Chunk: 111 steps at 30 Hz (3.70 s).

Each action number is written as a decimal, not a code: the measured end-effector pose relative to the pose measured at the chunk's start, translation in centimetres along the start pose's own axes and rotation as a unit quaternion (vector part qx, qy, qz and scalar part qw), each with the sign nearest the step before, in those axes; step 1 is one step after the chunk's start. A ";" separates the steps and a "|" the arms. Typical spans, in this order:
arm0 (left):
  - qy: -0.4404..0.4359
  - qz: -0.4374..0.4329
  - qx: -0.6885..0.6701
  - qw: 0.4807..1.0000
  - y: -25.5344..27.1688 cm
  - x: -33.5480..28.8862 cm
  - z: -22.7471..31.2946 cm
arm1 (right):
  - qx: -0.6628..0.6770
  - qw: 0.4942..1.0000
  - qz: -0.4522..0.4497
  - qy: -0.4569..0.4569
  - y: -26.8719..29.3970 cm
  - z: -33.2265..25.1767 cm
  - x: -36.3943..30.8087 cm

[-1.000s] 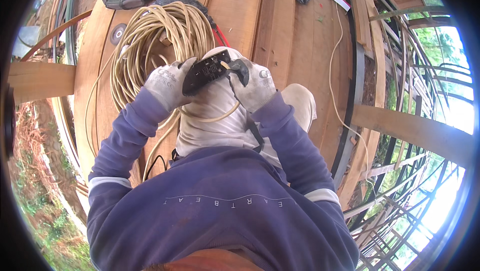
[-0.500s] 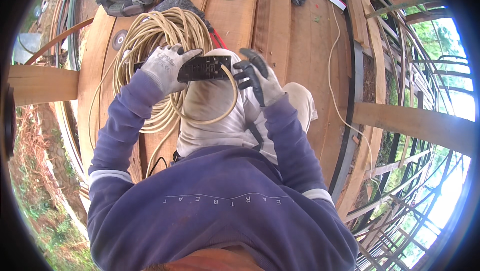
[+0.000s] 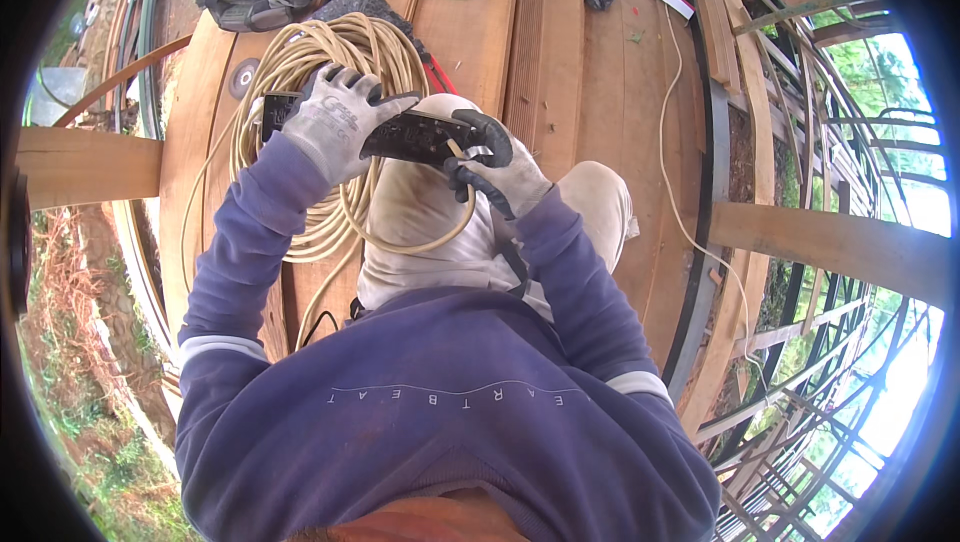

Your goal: The person sits on a wooden floor and uses a red-handled tool to strip the insulation from a wire. They then insert the stripped wire into a black electrical component and use a screwdriver to tighten a terminal screw, securing the wire in place.

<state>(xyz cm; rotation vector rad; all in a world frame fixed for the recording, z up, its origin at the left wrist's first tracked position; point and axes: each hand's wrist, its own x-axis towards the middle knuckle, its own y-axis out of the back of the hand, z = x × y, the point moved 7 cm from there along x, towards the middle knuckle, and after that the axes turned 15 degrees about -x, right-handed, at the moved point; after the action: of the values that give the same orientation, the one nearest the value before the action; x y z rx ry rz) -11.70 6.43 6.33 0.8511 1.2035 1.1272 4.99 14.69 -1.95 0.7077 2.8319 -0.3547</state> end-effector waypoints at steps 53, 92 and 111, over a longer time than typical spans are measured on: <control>0.017 0.296 -0.795 0.530 -11.4 -2.3 2.4 | -0.046 0.995 0.086 -0.032 -5.5 0.9 -5.3; 0.036 0.440 -0.622 0.646 -6.3 -7.7 5.5 | -0.476 0.871 0.101 0.073 1.9 3.1 -6.0; 0.119 0.525 -0.761 0.362 -10.3 -11.8 -10.7 | -0.409 0.891 0.185 0.062 -1.1 0.4 -6.2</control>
<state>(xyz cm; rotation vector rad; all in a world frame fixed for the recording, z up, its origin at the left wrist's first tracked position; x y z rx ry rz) -19.96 -8.26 -2.32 -0.3077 -0.8577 2.6278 9.92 10.97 -0.61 1.0271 2.4849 0.9143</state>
